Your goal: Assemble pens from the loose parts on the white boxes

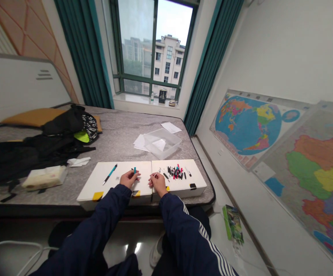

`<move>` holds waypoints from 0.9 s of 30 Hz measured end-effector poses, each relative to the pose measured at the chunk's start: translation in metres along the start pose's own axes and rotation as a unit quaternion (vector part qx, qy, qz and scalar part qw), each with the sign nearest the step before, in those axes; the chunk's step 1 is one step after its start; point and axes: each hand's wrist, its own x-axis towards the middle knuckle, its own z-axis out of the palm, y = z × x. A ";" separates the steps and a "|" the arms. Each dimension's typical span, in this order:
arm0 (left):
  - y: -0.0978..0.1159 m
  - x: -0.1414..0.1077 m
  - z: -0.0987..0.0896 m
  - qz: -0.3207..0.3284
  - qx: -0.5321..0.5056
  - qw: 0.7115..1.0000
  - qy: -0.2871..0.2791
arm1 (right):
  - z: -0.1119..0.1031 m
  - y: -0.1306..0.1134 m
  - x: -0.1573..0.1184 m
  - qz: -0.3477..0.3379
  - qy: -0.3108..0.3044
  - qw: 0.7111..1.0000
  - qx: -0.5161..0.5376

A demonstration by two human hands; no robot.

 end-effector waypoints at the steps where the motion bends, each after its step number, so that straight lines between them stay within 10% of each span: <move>1: -0.001 0.000 0.000 -0.001 -0.001 1.000 0.001 | 0.000 0.000 0.000 0.000 0.000 1.000 -0.001; 27: -0.003 0.000 0.000 0.010 0.024 1.000 -0.007 | -0.001 0.001 0.000 -0.010 -0.005 1.000 -0.010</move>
